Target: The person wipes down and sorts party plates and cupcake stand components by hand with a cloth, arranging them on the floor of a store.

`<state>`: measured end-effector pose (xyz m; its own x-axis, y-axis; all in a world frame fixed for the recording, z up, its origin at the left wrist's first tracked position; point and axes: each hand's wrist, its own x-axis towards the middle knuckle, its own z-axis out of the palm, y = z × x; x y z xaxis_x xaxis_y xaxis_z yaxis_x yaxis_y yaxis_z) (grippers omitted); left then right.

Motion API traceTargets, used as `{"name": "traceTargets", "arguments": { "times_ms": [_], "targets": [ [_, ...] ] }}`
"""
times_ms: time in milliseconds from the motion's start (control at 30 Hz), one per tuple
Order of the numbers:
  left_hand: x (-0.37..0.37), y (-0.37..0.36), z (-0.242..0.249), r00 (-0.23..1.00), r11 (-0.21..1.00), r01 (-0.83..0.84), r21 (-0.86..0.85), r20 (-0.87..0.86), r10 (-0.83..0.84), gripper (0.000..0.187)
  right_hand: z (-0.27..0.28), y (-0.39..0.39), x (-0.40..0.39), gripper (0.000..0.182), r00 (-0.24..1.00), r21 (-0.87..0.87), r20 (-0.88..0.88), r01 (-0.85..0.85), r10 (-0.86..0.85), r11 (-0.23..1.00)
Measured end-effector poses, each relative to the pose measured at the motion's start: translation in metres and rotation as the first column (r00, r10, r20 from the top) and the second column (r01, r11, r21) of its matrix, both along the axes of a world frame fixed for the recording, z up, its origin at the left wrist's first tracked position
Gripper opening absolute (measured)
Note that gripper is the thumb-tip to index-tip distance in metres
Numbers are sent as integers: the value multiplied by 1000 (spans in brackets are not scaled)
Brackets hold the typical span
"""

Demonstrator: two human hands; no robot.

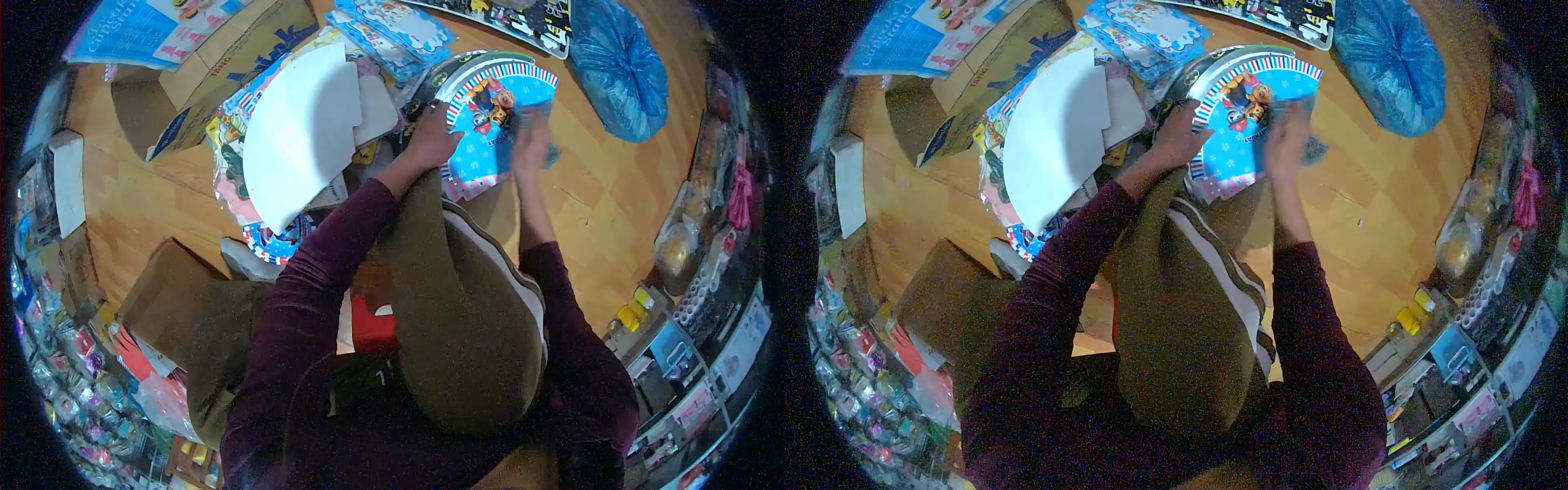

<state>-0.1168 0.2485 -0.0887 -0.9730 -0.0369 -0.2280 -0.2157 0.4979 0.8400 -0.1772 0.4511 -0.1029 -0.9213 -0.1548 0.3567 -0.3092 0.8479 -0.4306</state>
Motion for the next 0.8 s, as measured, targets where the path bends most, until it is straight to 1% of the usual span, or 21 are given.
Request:
{"name": "traceTargets", "arguments": {
  "times_ms": [33, 67, 100, 133, 200, 267, 300, 333, 367, 400, 433, 467, 500, 567, 600, 633, 667, 700, 733, 767, 800],
  "targets": [
    [-3, 4, 2, 1000, 1000, 2, 0, -3, -2, 56, -19, -8, 9, 43, 979, 18, 149, -143, 139, 990],
    [-7, 8, 5, 996, 998, -65, -13, 63, 65, 53, -24, -26, 25, 49, 984, 154, 122, -150, 132, 977],
    [-9, 10, 7, 983, 991, -129, -32, 128, 133, 49, -3, -44, 34, 54, 956, 231, 266, -187, 123, 955],
    [-12, 10, 6, 983, 991, -128, -37, 126, 132, 49, -5, -48, 35, 56, 958, 222, 257, -187, 128, 957],
    [-17, 5, 5, 953, 978, -206, -44, 218, 211, 41, -11, -54, 42, 58, 959, 208, 248, -187, 133, 960],
    [-18, 1, -2, 950, 977, -208, -52, 226, 214, 38, -22, -58, 50, 55, 905, 2, 253, -352, 340, 936],
    [-20, 1, -6, 948, 976, -211, -56, 232, 218, 36, -39, -60, 59, 55, 908, 4, 249, -349, 337, 937],
    [-19, 3, 1, 934, 957, -286, -58, 208, 292, 32, -64, -59, 73, 53, 875, -55, 236, -423, 423, 905],
    [-18, 4, 1, 935, 958, -281, -54, 209, 286, 32, -70, -62, 80, 51, 834, -112, 220, -493, 505, 863],
    [-17, 4, 1, 934, 953, -286, -96, 194, 300, 29, -74, -61, 81, 51, 836, -109, 221, -490, 502, 865],
    [-17, 3, 1, 932, 945, -294, -140, 177, 316, 27, -65, -64, 77, 50, 796, -288, 298, -452, 527, 844],
    [-17, 3, -3, 933, 940, -317, -125, 139, 333, 25, -55, -68, 72, 49, 742, -458, 363, -385, 564, 802],
    [-16, 4, -7, 932, 939, -318, -128, 140, 335, 25, -45, -70, 68, 49, 740, -460, 364, -385, 566, 800],
    [-13, 5, -12, 947, 948, -279, -151, 121, 298, 24, -24, -72, 61, 51, 815, -346, 380, -313, 437, 884],
    [-12, 5, -14, 956, 950, -263, -170, 83, 280, 20, -20, -73, 54, 51, 815, -349, 377, -315, 440, 882],
    [-13, 4, -12, 956, 949, -265, -172, 82, 282, 20, -17, -75, 47, 52, 866, -299, 279, -332, 415, 895],
    [-14, 3, -11, 966, 960, -202, -193, 120, 227, 22, -15, -76, 41, 53, 904, -246, 180, -340, 388, 908],
    [-14, 4, -10, 972, 968, -136, -210, 160, 171, 24, -12, -77, 38, 53, 904, -244, 185, -339, 387, 909],
    [-15, 5, -4, 964, 971, -176, -161, 173, 203, 23, -8, -80, 33, 54, 909, -259, 213, -301, 358, 918],
    [-14, 6, -7, 965, 972, -174, -159, 169, 201, 23, -5, -83, 29, 55, 914, -272, 238, -263, 329, 926],
    [-15, 8, -12, 958, 964, -224, -142, 148, 245, 22, -4, -86, 27, 52, 932, -267, 217, -229, 290, 936]
  ]
}}
